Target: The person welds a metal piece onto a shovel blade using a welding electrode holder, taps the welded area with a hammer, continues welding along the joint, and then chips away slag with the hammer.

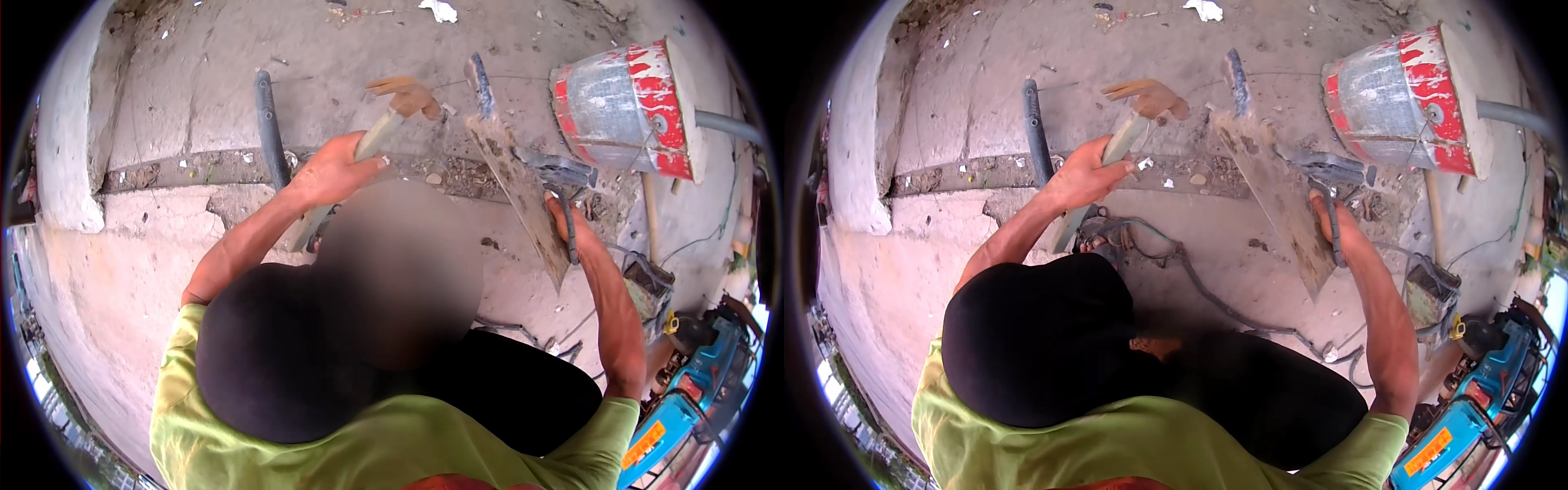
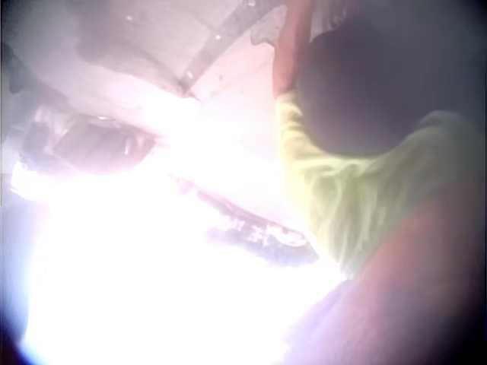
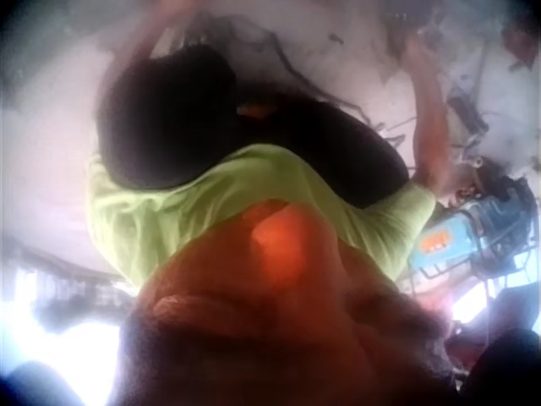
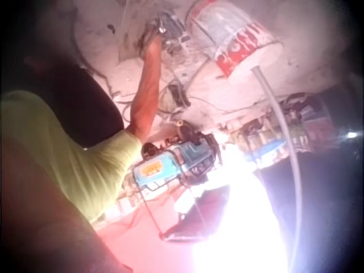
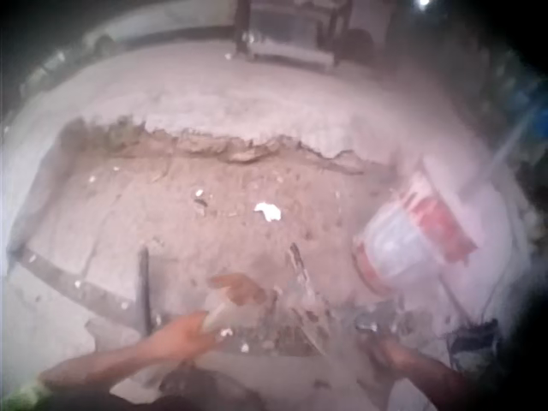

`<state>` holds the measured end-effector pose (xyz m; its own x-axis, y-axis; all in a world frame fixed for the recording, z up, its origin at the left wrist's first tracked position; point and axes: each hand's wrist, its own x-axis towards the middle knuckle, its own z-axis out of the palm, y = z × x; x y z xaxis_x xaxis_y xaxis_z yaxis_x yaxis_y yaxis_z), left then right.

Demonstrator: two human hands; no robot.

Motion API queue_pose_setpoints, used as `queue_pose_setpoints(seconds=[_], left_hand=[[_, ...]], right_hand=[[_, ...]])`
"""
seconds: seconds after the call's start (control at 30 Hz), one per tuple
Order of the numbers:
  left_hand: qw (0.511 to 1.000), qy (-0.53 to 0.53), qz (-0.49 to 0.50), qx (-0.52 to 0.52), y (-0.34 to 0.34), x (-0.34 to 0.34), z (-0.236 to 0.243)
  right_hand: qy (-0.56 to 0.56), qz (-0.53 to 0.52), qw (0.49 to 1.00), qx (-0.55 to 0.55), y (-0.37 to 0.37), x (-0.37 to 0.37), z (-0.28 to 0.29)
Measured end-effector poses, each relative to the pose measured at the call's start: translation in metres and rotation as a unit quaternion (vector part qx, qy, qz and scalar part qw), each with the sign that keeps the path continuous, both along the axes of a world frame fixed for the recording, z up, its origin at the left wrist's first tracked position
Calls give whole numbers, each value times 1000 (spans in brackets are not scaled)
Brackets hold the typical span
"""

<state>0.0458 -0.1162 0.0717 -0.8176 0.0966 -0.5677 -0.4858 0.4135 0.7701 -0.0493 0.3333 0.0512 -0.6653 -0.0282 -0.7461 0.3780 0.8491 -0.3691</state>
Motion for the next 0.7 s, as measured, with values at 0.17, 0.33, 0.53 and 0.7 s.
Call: queue_pose_setpoints(seconds=[0.17, 0.33, 0.53, 0.7], left_hand=[[999, -25, 23, 21, 5, 13, -2], [998, 17, -6, 56, 17, 4, -7], [996, 72, -45, 22, 32, -12, 29], [976, 200, -89, -21, 60, -20, 19]], right_hand=[[-7, -53, 997, -51, -9, 20, 0], [-47, -116, 985, -119, 26, 63, 3], [-64, -81, 991, -89, 57, 71, -13], [-60, -113, 987, -95, 73, 80, -28]])
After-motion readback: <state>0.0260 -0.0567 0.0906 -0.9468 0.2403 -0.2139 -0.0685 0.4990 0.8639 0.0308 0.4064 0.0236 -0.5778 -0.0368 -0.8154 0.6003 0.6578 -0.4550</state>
